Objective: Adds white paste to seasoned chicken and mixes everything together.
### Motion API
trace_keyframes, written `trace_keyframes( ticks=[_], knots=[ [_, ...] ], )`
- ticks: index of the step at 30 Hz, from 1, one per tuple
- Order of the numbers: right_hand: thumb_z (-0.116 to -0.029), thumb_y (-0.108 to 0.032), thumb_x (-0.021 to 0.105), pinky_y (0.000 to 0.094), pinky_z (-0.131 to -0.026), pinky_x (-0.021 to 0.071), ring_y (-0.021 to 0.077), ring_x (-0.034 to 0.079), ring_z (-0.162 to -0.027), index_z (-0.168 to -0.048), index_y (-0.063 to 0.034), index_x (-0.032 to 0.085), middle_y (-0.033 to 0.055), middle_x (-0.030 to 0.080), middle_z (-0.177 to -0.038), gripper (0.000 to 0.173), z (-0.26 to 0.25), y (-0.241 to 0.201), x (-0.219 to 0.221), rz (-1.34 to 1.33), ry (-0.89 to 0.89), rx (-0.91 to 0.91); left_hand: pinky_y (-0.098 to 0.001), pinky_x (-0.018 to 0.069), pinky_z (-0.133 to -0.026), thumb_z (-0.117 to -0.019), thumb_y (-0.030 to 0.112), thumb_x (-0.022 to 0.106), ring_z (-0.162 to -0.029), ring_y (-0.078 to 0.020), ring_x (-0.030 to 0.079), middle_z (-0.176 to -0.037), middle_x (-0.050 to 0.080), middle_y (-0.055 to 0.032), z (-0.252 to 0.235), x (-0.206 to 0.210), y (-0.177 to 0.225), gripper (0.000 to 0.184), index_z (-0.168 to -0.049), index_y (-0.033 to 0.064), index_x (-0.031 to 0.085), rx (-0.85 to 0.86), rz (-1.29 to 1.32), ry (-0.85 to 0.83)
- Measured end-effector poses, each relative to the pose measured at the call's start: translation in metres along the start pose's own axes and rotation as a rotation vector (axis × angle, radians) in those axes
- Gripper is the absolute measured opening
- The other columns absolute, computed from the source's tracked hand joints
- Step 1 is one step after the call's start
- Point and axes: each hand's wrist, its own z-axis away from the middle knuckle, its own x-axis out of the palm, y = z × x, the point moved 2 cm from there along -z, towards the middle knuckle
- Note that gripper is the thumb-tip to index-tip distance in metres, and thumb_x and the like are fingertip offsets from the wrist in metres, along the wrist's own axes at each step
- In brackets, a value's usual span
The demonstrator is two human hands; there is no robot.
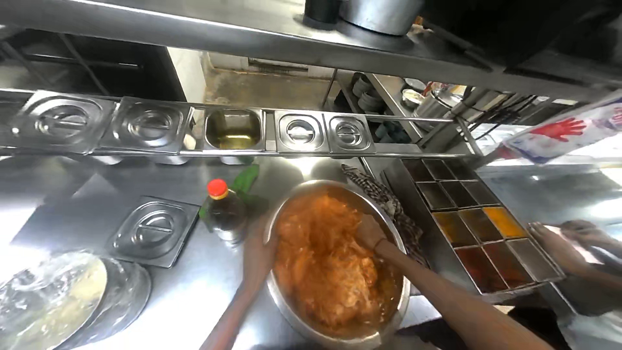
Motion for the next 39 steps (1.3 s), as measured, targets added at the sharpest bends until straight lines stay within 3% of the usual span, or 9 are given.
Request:
trace_keyframes(
  ticks=[4,8,14,20,24,28,30,34,39],
  knots=[
    [-0.0952,-0.009,0.064,0.0634,-0.106,0.0436,0.0490,0.055,-0.127,-0.126,0.0114,0.061,0.0325,0.059,-0.132,0.037,0.072,-0.032,-0.023,0.354,-0.208,-0.327,-0.0544,0.0531,-0.098,-0.1021,0.034,0.060,-0.110,-0.0344,0.069,-0.120,0.070,-0.0183,0.019,-0.009,0.000,0.055,-0.149,0.0084,0.048,-0.024,-0.114,-0.034],
    [-0.0938,-0.019,0.068,0.0668,-0.104,0.0423,0.0486,0.058,-0.124,-0.129,0.0058,0.063,0.0295,0.063,-0.130,0.043,0.041,-0.087,-0.007,0.404,-0.162,-0.829,-0.0568,0.0481,-0.105,-0.1062,0.033,0.054,-0.120,-0.0383,0.064,-0.129,0.065,-0.0226,-0.040,-0.010,0.021,0.051,-0.151,0.0088,0.046,0.075,-0.230,-0.180],
    [-0.0956,-0.023,0.066,0.0673,-0.100,0.0470,0.0449,0.059,-0.124,-0.135,-0.0028,0.063,0.0244,0.062,-0.135,0.044,-0.056,-0.043,-0.013,0.345,-0.132,-0.273,-0.0478,0.0530,-0.101,-0.0936,0.003,0.064,-0.115,-0.0262,0.066,-0.126,0.068,-0.0151,-0.065,0.001,0.015,0.041,-0.134,0.0075,0.064,0.057,0.156,-0.080],
    [-0.1040,-0.026,0.056,0.0650,-0.112,0.0363,0.0513,0.046,-0.137,-0.135,0.0153,0.054,0.0368,0.050,-0.144,0.051,0.027,0.069,0.040,0.197,-0.349,-0.049,-0.0460,0.0572,-0.092,-0.0885,-0.001,0.071,-0.103,-0.0227,0.071,-0.113,0.073,-0.0127,-0.032,0.010,0.004,0.038,-0.126,0.0052,0.069,0.025,0.306,0.100],
    [-0.0992,-0.021,0.065,0.0523,-0.116,0.0384,0.0428,0.049,-0.137,-0.142,0.0136,0.047,0.0338,0.051,-0.144,0.058,0.092,0.030,0.078,-0.336,-0.265,0.024,-0.0454,0.0566,-0.092,-0.0877,0.000,0.068,-0.103,-0.0218,0.070,-0.113,0.073,-0.0138,0.012,0.017,-0.004,0.040,-0.128,0.0020,0.067,-0.032,0.339,0.216],
    [-0.1064,-0.001,0.048,0.0384,-0.114,0.0379,0.0274,0.048,-0.138,-0.154,0.0023,0.036,0.0222,0.046,-0.153,0.049,0.146,-0.061,0.001,-0.856,-0.233,0.258,-0.0495,0.0562,-0.091,-0.0899,0.000,0.064,-0.105,-0.0252,0.069,-0.115,0.071,-0.0165,0.066,0.026,-0.016,0.041,-0.131,0.0008,0.061,-0.137,0.402,0.341],
    [-0.1038,-0.005,0.052,0.0410,-0.105,0.0479,0.0348,0.056,-0.128,-0.147,0.0117,0.040,0.0324,0.052,-0.142,0.048,0.106,-0.040,0.027,-0.841,-0.041,-0.033,-0.0483,0.0582,-0.086,-0.0928,0.002,0.064,-0.099,-0.0251,0.070,-0.111,0.070,-0.0176,0.083,0.030,-0.021,0.039,-0.131,-0.0007,0.057,-0.163,0.465,0.396],
    [-0.1017,-0.012,0.062,0.0455,-0.110,0.0450,0.0309,0.057,-0.128,-0.145,0.0047,0.049,0.0252,0.058,-0.138,0.048,0.059,-0.041,-0.004,-0.699,0.035,-0.075,-0.0377,0.0602,-0.073,-0.0969,0.014,0.066,-0.083,-0.0180,0.070,-0.100,0.070,-0.0126,0.095,0.030,-0.041,0.031,-0.123,-0.0001,0.057,-0.128,0.498,0.366],
    [-0.0951,-0.016,0.071,0.0568,-0.104,0.0487,0.0390,0.065,-0.117,-0.125,0.0028,0.067,0.0252,0.068,-0.122,0.035,0.040,-0.085,-0.064,-0.166,0.256,-0.448,-0.0468,0.0541,-0.098,-0.1011,0.021,0.063,-0.115,-0.0271,0.064,-0.128,0.063,-0.0196,0.021,-0.005,-0.037,0.043,-0.139,0.0013,0.054,-0.116,0.486,0.116]
  ],
)
